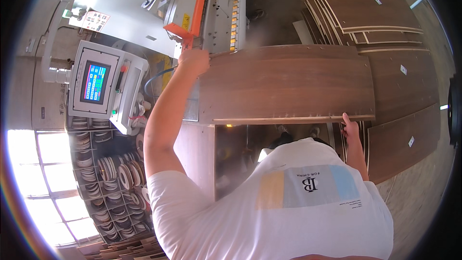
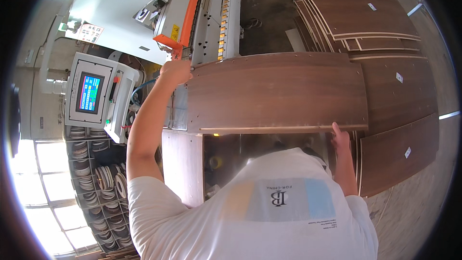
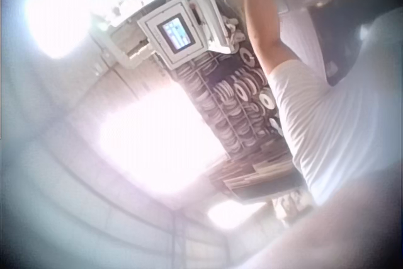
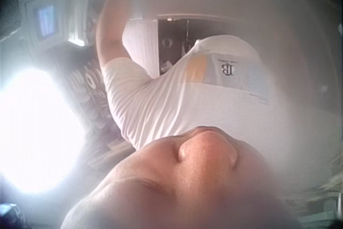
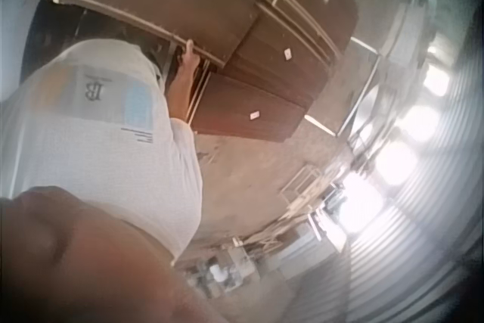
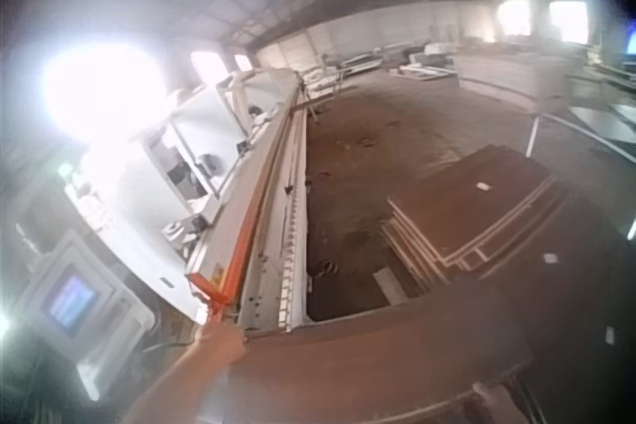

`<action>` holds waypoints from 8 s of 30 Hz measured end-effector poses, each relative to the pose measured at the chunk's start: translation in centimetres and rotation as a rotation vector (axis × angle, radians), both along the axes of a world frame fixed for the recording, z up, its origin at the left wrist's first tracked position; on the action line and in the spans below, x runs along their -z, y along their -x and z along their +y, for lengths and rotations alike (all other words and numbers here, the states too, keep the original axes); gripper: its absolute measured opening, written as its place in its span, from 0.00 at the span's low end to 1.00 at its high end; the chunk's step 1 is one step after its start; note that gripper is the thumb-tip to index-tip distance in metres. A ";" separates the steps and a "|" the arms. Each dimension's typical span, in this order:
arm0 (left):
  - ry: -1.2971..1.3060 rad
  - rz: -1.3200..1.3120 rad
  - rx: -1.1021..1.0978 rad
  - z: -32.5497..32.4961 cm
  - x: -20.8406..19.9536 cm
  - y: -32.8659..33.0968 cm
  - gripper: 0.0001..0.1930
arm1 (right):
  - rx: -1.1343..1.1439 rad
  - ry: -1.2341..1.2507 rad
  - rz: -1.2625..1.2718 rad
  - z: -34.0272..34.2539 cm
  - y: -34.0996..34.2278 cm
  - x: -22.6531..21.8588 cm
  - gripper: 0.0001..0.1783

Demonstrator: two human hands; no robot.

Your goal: The person applies edge banding to wooden panels using a hot-melt glue gun and an edge banding machine. They repeatedly pick up panels, apply glue to the edges, feed them through the machine, and stack the finished pieces.

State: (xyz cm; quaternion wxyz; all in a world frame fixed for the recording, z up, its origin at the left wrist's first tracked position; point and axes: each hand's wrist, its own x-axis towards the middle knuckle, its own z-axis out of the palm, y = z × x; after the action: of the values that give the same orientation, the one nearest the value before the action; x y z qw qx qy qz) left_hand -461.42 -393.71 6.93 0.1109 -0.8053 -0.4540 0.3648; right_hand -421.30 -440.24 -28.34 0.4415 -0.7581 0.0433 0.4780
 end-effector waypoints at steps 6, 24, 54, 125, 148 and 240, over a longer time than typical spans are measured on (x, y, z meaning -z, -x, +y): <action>0.029 -0.086 -0.062 -0.3 0.0 0.7 0.18 | 0.048 0.036 -0.031 0.2 0.3 -0.1 0.32; 0.024 0.047 0.015 0.3 0.2 -4.1 0.13 | 0.032 0.029 -0.015 0.3 0.1 -1.1 0.30; 0.416 -0.847 -0.744 -35.8 16.4 8.9 0.22 | -0.561 0.501 -0.748 -2.4 -15.1 -2.8 0.38; 0.547 -0.627 -0.322 -22.8 15.3 -13.8 0.30 | 0.051 -0.196 -0.476 -1.9 -13.0 0.0 0.19; 1.078 -0.308 0.264 -32.7 21.8 -22.3 0.24 | 1.069 -0.024 -0.203 -35.5 -7.4 6.9 0.17; 1.214 -1.356 -0.831 -13.4 31.1 -18.2 0.15 | 0.640 -0.421 0.447 3.2 -8.0 3.5 0.26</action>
State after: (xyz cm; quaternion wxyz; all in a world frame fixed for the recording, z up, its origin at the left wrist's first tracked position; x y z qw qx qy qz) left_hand -443.25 -407.15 -24.19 -0.7379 -0.5409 -0.4037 0.0083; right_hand -413.29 -437.02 -31.86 0.6919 -0.4780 0.2721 0.4677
